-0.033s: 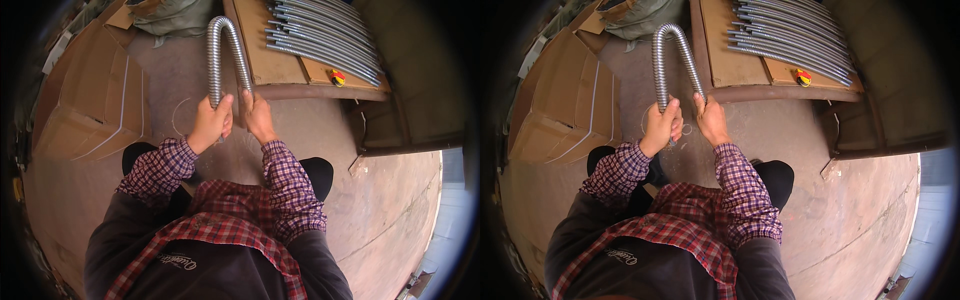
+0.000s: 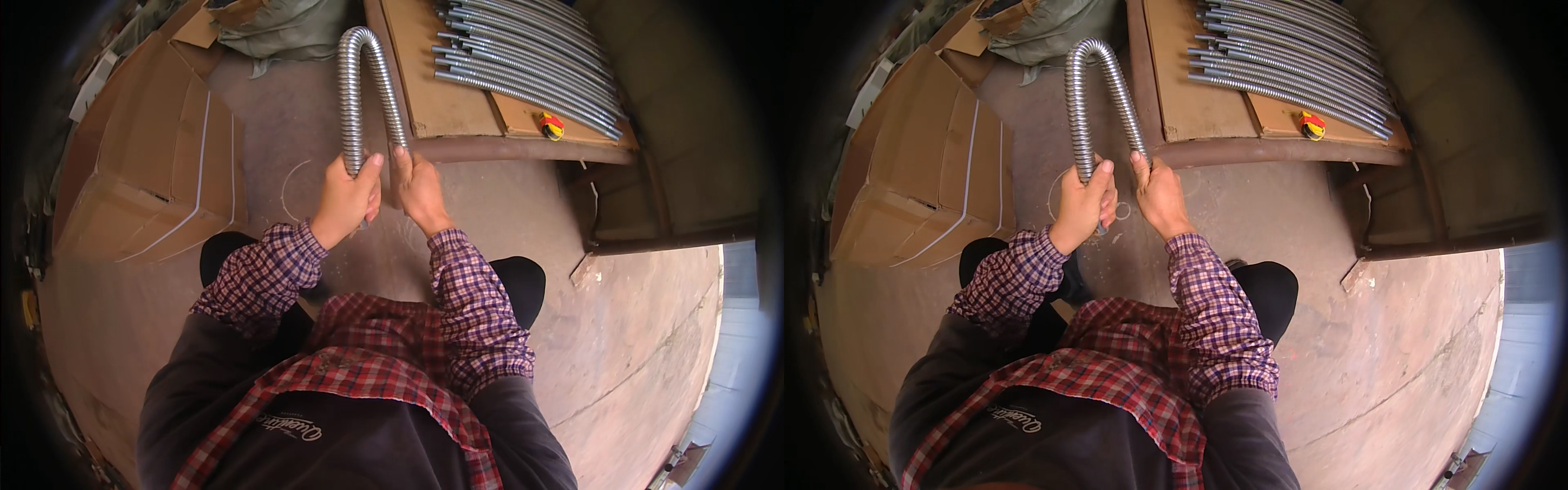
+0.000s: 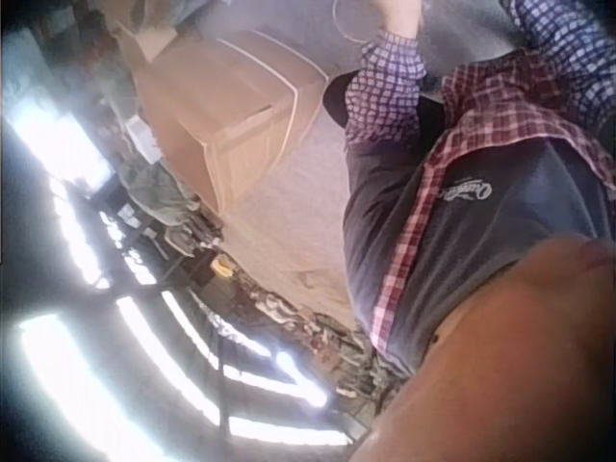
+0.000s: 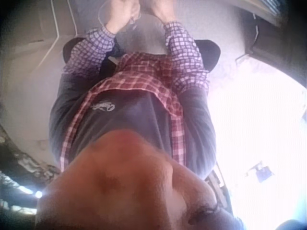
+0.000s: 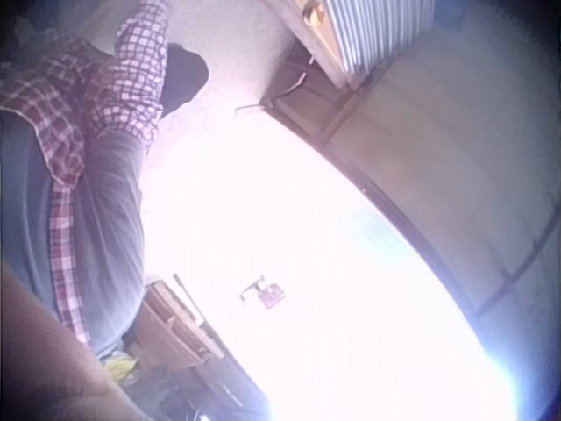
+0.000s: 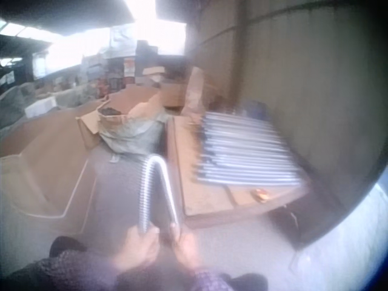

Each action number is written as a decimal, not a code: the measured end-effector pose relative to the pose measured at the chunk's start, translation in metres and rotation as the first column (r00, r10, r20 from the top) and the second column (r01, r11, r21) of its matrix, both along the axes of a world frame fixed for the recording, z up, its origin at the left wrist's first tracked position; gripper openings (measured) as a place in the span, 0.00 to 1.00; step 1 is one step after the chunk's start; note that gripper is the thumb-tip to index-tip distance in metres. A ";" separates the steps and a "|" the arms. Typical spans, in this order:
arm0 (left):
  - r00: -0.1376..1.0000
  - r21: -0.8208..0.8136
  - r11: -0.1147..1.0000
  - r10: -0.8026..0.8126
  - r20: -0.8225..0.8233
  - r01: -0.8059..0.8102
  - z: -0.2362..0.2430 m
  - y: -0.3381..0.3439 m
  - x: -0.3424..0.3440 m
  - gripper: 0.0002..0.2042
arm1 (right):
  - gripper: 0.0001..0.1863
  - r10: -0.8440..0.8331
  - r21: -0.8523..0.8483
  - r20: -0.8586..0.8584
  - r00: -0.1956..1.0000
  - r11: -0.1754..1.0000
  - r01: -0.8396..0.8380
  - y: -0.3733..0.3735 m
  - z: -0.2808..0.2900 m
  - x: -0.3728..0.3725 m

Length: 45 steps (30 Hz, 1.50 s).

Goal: The person repeatedly bends flexible metal tubes into U-shapes using a wooden jig on a workbench. They pick up each tube, bend it, and place it back on the bench, continuing this process for multiple tubes.

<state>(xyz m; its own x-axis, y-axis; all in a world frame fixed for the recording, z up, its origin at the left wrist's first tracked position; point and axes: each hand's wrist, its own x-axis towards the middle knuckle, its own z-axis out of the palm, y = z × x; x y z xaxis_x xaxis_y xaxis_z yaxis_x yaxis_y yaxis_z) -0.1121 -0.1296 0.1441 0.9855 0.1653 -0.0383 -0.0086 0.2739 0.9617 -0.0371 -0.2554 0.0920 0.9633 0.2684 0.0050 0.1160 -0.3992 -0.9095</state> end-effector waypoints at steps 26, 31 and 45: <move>0.964 -0.413 0.903 -0.204 -0.168 0.119 0.036 -0.037 0.002 0.26 | 0.20 -0.247 0.079 0.254 0.935 0.969 0.234 -0.024 0.005 0.000; 0.988 -0.190 0.977 -0.115 -0.102 0.094 0.024 -0.027 0.002 0.23 | 0.19 -0.203 0.229 0.118 0.972 0.958 0.173 -0.009 0.008 -0.005; 0.607 -0.241 0.638 0.770 0.196 -0.732 0.065 0.210 0.015 0.39 | 0.23 0.013 0.322 -0.087 0.996 0.947 0.016 -0.018 0.022 -0.002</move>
